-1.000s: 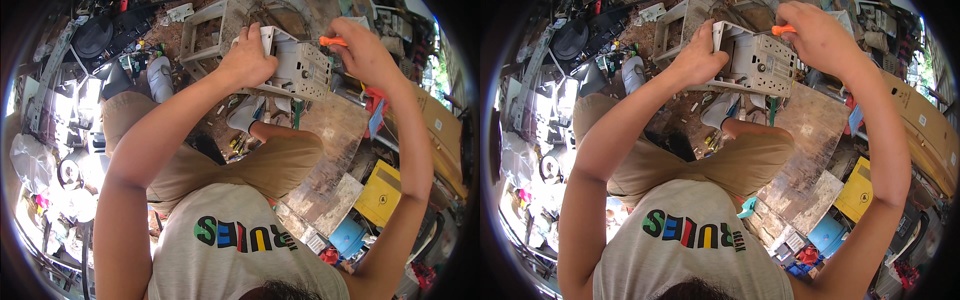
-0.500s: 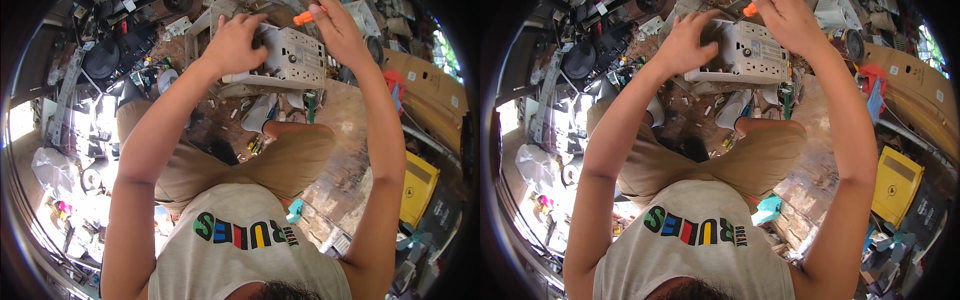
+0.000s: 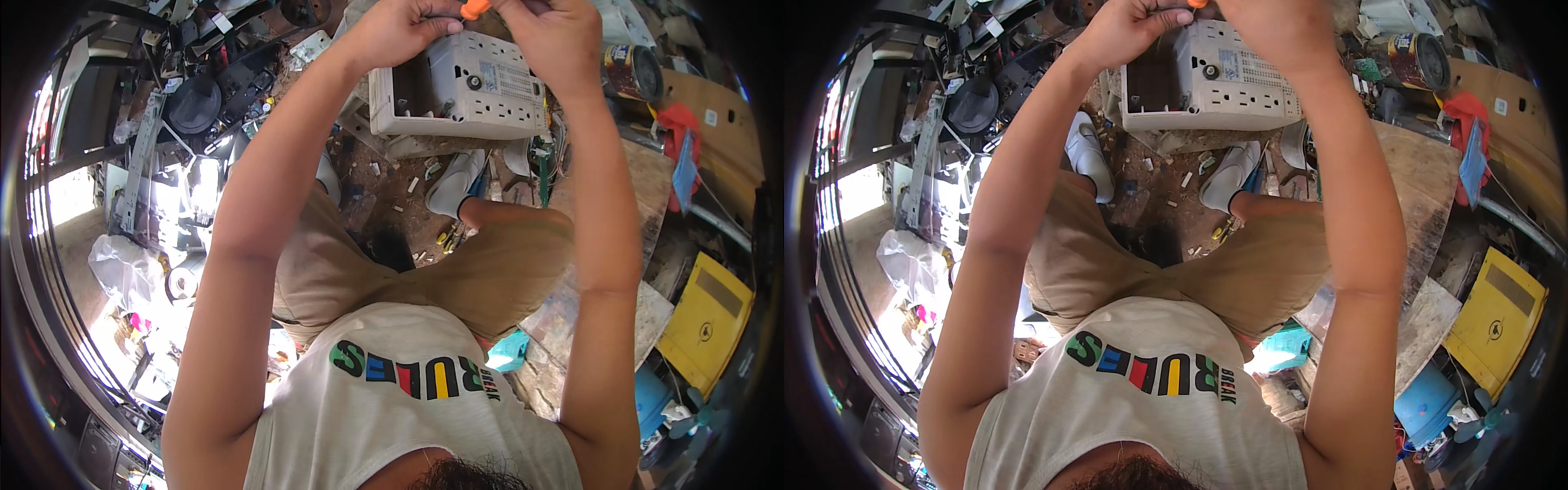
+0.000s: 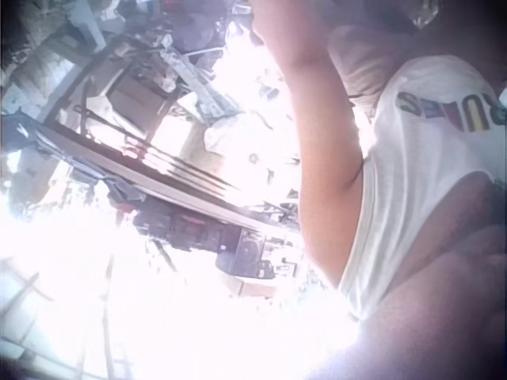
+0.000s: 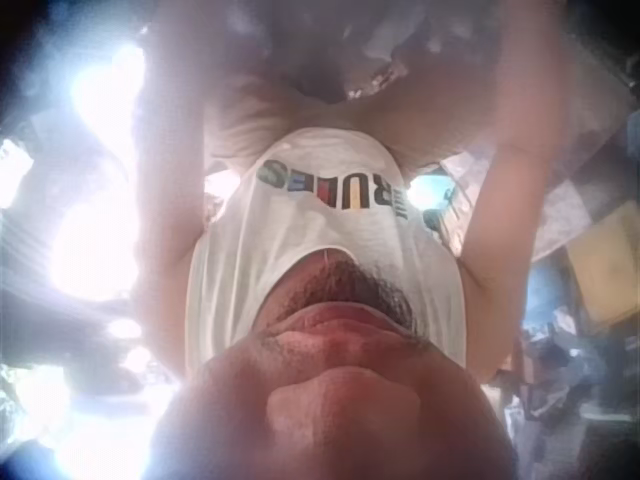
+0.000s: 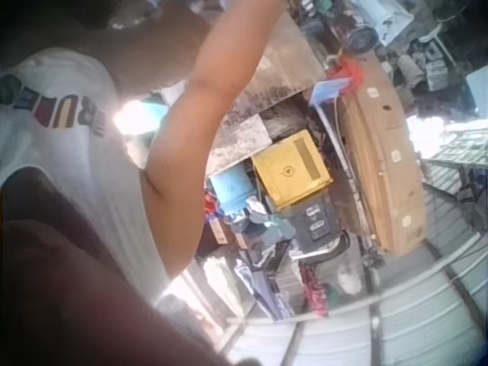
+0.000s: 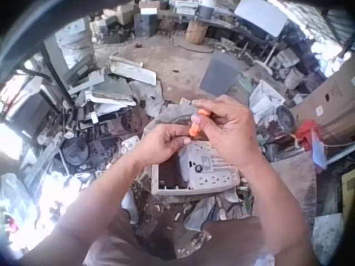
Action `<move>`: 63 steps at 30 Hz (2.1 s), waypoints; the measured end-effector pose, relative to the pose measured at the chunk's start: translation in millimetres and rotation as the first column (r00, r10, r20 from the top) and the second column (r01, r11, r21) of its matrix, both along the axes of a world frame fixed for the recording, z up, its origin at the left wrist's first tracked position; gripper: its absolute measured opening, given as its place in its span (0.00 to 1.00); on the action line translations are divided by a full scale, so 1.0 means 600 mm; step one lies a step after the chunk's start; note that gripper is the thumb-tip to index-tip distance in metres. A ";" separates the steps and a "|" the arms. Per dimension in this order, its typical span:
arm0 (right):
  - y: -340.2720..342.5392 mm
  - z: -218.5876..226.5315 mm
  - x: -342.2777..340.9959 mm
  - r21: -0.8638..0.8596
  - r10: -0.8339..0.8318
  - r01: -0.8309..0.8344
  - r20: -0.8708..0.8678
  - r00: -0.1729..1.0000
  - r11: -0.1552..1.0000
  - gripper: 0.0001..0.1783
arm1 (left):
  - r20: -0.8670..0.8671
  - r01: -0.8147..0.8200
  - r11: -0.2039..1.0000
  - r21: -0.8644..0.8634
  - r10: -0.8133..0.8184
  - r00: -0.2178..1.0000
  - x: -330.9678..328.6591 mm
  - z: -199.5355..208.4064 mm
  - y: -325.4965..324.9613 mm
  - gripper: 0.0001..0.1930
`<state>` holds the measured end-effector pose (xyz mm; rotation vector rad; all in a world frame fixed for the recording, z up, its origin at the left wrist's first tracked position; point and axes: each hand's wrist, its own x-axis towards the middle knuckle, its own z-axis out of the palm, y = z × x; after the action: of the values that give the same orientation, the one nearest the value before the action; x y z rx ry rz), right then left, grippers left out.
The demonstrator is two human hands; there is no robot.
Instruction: The person removes the outer casing of a white electronic device using a screwdriver, prying the plastic panels apart to reveal internal circuit boards and wiring.
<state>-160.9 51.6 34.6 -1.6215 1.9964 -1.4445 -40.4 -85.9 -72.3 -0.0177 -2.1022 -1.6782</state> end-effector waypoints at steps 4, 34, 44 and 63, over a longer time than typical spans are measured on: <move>0.000 -0.020 -0.020 -0.019 0.069 -0.067 0.111 0.991 0.998 0.14 | 0.148 -0.056 0.996 -0.066 0.065 0.987 -0.007 0.011 -0.006 0.08; -0.004 -0.017 -0.031 -0.052 0.163 -0.167 -0.069 0.984 0.985 0.16 | 0.076 -0.026 0.992 -0.124 0.036 0.996 -0.010 0.005 -0.018 0.06; -0.002 -0.029 -0.023 -0.068 0.092 -0.086 0.099 0.991 0.994 0.17 | 0.240 -0.186 0.980 -0.066 0.197 0.951 -0.014 0.026 -0.009 0.07; -0.014 -0.021 -0.005 -0.088 0.075 -0.071 0.046 0.996 0.994 0.18 | 0.101 -0.161 0.986 -0.050 0.165 0.981 -0.010 0.010 -0.010 0.08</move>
<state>-164.0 43.4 22.0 -1.6578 1.8525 -1.5483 -46.6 -91.6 -66.3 0.2287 -2.1506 -1.5697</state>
